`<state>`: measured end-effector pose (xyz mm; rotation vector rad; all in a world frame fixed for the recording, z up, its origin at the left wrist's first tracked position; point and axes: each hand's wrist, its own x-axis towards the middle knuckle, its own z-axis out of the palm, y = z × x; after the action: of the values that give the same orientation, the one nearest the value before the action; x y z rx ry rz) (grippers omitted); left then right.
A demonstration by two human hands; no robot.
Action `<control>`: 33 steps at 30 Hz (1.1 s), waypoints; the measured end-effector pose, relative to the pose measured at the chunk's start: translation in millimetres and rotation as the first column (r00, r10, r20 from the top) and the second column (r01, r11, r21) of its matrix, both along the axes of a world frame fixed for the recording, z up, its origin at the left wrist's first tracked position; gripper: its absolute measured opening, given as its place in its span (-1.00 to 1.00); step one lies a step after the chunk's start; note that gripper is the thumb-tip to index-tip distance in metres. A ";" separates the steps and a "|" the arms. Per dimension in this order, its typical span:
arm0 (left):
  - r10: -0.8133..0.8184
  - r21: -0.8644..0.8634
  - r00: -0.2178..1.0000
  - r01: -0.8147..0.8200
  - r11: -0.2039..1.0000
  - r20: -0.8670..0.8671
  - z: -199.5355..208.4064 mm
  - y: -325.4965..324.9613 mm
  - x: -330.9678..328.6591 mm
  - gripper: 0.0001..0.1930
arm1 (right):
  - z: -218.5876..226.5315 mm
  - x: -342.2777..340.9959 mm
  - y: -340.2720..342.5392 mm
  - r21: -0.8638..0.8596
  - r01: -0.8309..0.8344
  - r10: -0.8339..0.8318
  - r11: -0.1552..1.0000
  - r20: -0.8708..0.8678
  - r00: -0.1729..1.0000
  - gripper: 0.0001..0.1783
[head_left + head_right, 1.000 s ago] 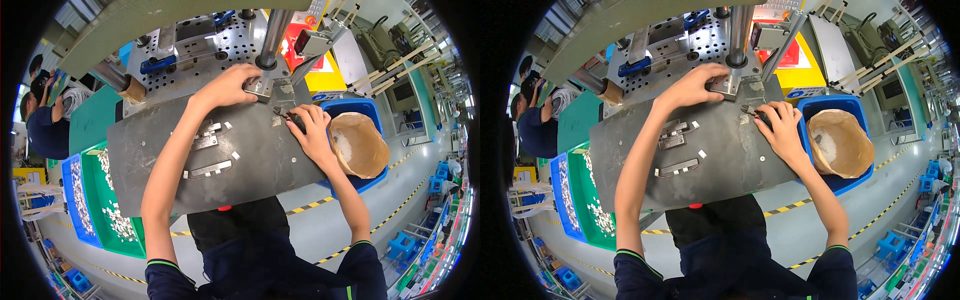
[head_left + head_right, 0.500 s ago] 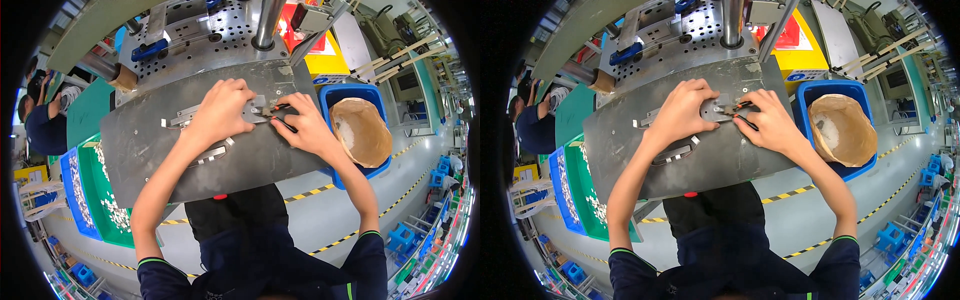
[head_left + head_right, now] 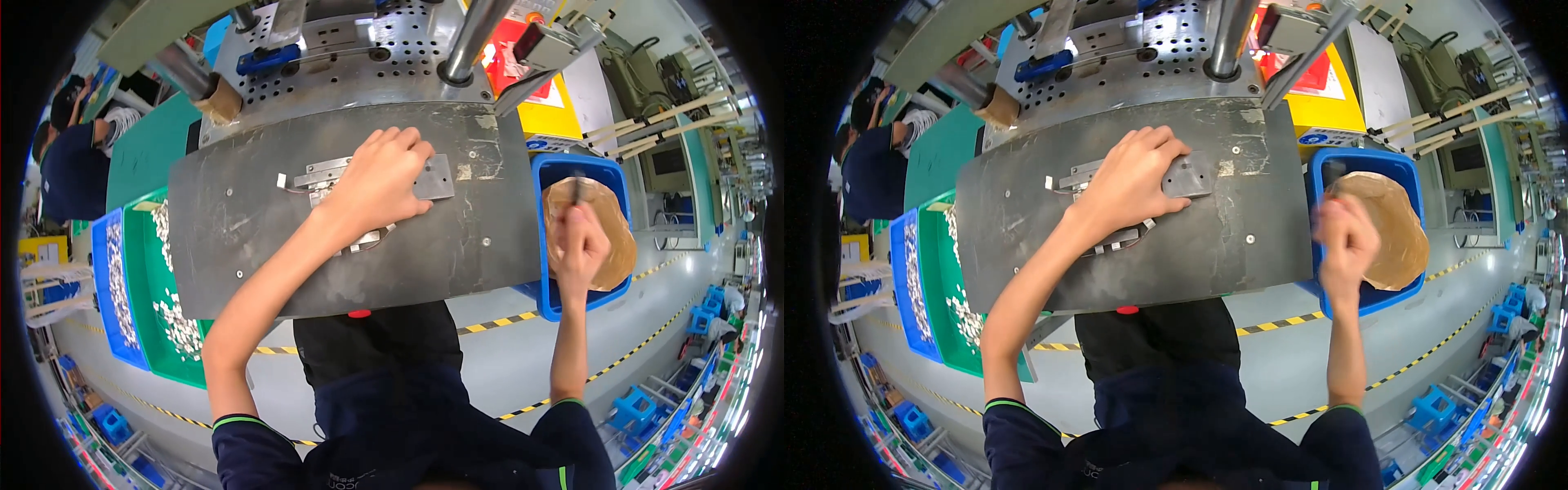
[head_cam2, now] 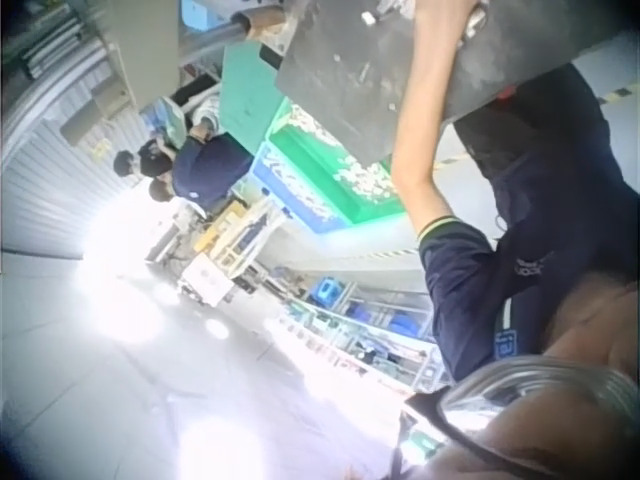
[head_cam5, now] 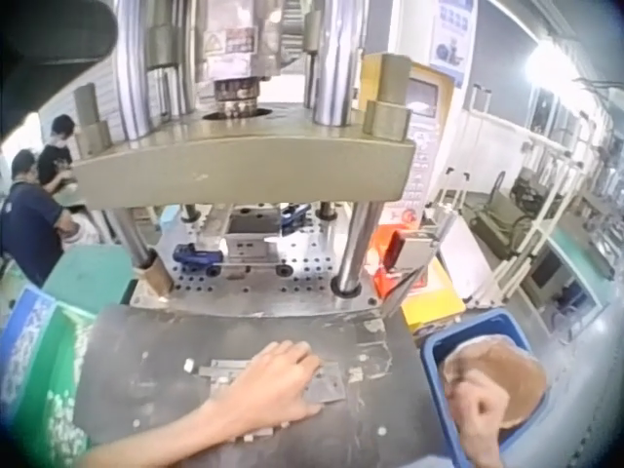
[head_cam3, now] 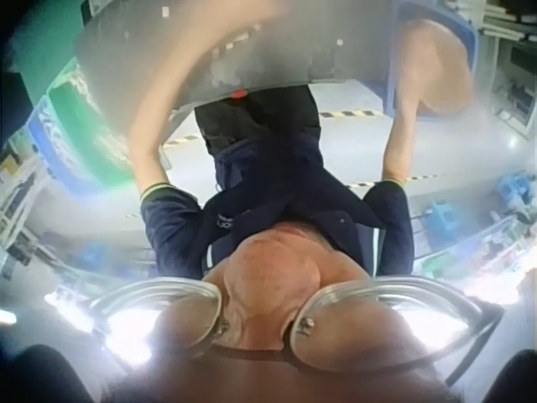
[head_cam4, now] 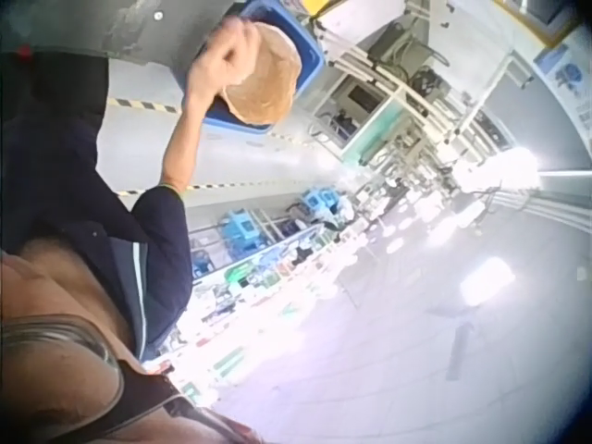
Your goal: The person places a metal bar into a machine, presses two buttons, and removes it. They then attach wires and small white components to the bar, use shears to trim the wires, and place the assembly into a blue bin.
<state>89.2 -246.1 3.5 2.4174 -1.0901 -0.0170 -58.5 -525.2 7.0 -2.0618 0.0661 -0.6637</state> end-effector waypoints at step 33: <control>0.233 -0.542 0.858 -0.477 0.692 -0.457 24.2 35.1 -95.0 -0.45 | -9.7 -0.2 116.3 -0.352 -0.219 0.203 0.910 -0.082 0.976 -0.74</control>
<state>-5.9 -211.0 27.7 1.8444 -0.3359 0.0447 -58.7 -408.9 -2.7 -2.3916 -0.2710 -0.5241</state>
